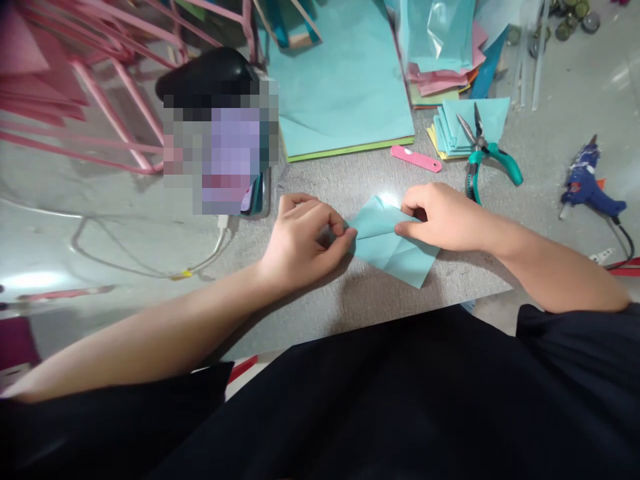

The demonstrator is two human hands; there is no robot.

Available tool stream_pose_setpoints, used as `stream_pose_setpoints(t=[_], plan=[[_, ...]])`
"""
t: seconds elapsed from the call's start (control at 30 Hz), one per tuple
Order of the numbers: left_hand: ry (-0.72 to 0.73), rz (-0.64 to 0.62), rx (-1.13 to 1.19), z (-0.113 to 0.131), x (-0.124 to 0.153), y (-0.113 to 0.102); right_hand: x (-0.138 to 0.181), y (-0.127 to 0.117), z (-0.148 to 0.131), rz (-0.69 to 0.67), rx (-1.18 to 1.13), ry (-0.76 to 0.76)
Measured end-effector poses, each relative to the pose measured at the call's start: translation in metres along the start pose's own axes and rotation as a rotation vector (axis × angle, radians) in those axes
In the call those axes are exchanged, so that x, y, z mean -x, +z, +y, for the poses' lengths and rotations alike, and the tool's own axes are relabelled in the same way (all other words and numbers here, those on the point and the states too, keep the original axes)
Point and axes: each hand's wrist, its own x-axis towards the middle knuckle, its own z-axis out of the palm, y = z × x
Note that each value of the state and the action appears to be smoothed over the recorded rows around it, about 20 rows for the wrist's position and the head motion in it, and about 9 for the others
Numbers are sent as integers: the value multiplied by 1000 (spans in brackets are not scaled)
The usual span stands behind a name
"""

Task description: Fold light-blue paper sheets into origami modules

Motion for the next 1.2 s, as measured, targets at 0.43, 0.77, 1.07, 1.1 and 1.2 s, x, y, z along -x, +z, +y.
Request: stream_pose_setpoints(t=[0.43,0.77,1.07,1.1,1.2], plan=[[500,-109,-165,-7,-7,-4,-7,11,3,165,283,14],[411,-212,-449,22,2,-7,3,-17,2,58,90,83],[307,-274,-467,19,4,-7,3,-14,5,72,-63,38],[301,-280,-457,19,4,-7,3,-12,5,72,-50,50],[358,-291,-380,13,3,-4,2,-9,3,115,15,114]])
